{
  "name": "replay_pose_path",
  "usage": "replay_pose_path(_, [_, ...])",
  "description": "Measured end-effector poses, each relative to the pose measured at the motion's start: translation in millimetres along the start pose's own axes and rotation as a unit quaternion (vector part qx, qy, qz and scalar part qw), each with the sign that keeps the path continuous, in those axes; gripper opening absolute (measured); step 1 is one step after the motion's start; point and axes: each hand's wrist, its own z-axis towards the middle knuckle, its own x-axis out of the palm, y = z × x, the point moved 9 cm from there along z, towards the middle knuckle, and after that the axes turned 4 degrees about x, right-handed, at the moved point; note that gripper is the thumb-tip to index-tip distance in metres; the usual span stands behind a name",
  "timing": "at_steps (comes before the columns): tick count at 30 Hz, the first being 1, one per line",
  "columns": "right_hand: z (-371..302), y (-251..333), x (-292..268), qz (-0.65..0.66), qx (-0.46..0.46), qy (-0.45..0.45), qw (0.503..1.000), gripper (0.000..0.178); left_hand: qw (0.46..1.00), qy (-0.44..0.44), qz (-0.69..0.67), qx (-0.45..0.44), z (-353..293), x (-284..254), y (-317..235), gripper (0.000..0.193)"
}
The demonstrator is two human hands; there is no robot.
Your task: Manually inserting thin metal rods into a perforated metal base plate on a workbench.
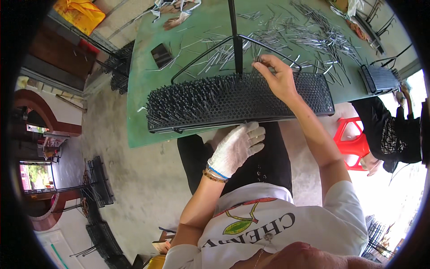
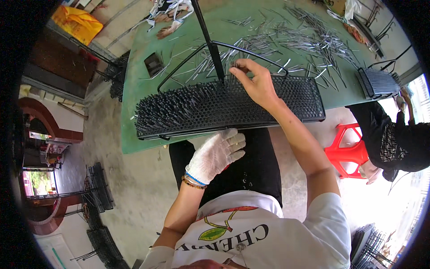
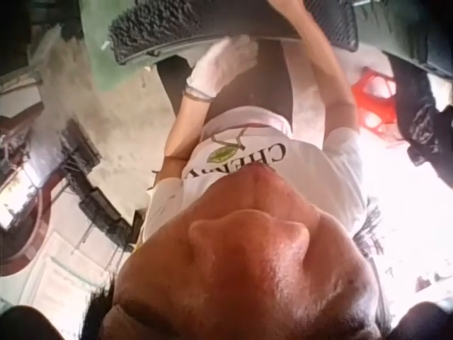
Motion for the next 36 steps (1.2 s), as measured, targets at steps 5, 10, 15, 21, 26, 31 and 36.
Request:
replay_pose_path(5, [10.0, -9.0, 12.0, 0.009, 0.005, 0.026, 1.000, 0.023, 1.000, -0.014, -0.008, 0.015, -4.4, -8.6, -1.5, 0.038])
replay_pose_path(10, [11.6, -10.6, 19.4, 0.001, 0.010, 0.038, 0.999, 0.024, 1.000, -0.011, -0.009, 0.014, -5.2, -11.8, -2.1, 0.036])
replay_pose_path(15, [13.0, -12.7, 26.6, 0.001, 0.001, 0.050, 0.999, 0.024, 1.000, -0.020, -0.006, 0.010, -5.2, -15.6, -1.4, 0.034])
replay_pose_path(21, [13.1, -14.2, 29.5, -0.003, -0.008, 0.045, 0.999, 0.023, 1.000, -0.002, -0.015, 0.013, -5.7, -17.2, -1.5, 0.033])
replay_pose_path(26, [9.8, -16.0, 27.8, -0.032, -0.013, 0.031, 0.999, 0.023, 1.000, -0.005, -0.014, 0.018, -6.2, -17.4, -1.6, 0.032])
replay_pose_path(31, [4.1, -5.5, 21.2, -0.072, -0.033, -0.003, 0.997, 0.022, 1.000, -0.016, -0.023, 0.013, -5.9, -19.8, -0.3, 0.030])
replay_pose_path(36, [-2.7, -13.8, 20.7, -0.032, 0.016, -0.063, 0.997, 0.023, 1.000, -0.016, -0.025, 0.008, -6.2, -18.1, 1.5, 0.030])
